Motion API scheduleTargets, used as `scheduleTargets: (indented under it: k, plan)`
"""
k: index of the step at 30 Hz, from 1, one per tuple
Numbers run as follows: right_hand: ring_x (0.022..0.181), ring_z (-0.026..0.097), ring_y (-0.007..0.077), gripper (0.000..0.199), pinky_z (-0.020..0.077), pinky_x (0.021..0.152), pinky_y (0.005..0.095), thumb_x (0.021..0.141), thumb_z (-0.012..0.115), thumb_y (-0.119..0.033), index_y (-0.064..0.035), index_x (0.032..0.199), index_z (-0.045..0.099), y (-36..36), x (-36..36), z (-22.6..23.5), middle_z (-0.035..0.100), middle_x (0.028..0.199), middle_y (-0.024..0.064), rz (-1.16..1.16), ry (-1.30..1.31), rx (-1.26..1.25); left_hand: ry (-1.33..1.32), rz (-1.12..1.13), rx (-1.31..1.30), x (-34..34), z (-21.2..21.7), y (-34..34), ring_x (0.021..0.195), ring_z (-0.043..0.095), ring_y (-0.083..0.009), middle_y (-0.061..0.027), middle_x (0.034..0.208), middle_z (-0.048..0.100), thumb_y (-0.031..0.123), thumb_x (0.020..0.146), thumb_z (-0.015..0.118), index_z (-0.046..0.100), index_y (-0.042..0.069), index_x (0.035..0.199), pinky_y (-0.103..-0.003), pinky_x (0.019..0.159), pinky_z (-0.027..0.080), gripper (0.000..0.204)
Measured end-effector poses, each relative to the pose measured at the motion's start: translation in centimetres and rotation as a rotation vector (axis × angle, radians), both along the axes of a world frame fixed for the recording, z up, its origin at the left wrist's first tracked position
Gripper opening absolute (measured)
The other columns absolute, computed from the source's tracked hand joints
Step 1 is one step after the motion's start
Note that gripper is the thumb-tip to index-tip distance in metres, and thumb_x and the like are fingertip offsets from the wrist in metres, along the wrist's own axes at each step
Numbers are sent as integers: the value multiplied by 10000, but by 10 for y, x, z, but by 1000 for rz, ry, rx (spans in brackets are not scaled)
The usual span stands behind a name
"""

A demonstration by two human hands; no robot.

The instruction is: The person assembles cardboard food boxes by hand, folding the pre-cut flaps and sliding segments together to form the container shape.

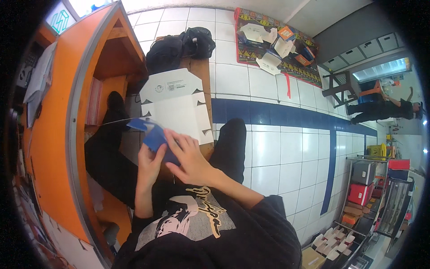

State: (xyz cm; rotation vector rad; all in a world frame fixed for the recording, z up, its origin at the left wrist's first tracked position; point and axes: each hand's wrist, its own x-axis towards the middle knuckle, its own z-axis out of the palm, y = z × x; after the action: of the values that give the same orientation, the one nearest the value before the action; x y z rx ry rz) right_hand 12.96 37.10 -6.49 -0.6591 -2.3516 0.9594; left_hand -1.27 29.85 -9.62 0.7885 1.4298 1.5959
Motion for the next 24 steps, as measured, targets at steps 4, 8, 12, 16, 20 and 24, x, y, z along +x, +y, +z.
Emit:
scheduleTargets:
  k: [4, 8, 12, 16, 20, 24]
  plan:
    - [1023, 529, 305, 522, 432, 863, 373, 836, 573, -81, -18, 1328, 412, 14, 31, 19, 409, 1291, 191, 162, 84, -297, 42, -587, -225, -5, 17, -36, 858, 617, -127, -85, 951, 647, 65, 858, 630, 533, -40, 1152, -274, 741, 520, 327]
    - [863, 601, 284, 257, 509, 727, 364, 833, 645, -166, -54, 1055, 579, 12, 36, 23, 445, 1219, 152, 225, -28, -225, 2, -874, -308, 8, 25, -50, 725, 604, -78, -73, 832, 651, 117, 846, 659, 592, -42, 1014, -249, 613, 507, 241]
    - [932, 565, 303, 274, 515, 715, 380, 749, 722, -223, -69, 941, 603, 2, 37, 24, 487, 1148, 107, 301, -218, -79, -117, -920, -359, 17, -14, -63, 679, 542, -49, -37, 760, 621, 137, 859, 661, 599, -50, 971, -222, 550, 434, 226]
    - [1009, 521, 298, 298, 513, 715, 379, 673, 740, -195, -82, 919, 617, -4, 39, 19, 510, 1096, 79, 138, -250, 56, -353, -858, -321, 17, -11, -56, 734, 569, -56, 0, 786, 625, 118, 867, 660, 619, -44, 953, -228, 639, 470, 188]
    - [983, 519, 299, 254, 497, 750, 400, 653, 735, -175, -73, 871, 652, 2, 51, 17, 512, 1078, 78, 374, -194, -74, -319, -1003, -405, 21, -24, -65, 853, 566, -84, -27, 948, 609, 151, 864, 669, 539, -39, 1133, -244, 720, 477, 355]
    - [1087, 477, 318, 266, 497, 759, 414, 680, 746, -244, -86, 885, 684, 8, 49, 21, 504, 1118, 85, 582, -308, -163, -278, -804, -253, 30, -29, -79, 895, 542, -90, -53, 1078, 557, 146, 881, 644, 460, -15, 1237, -243, 754, 464, 432]
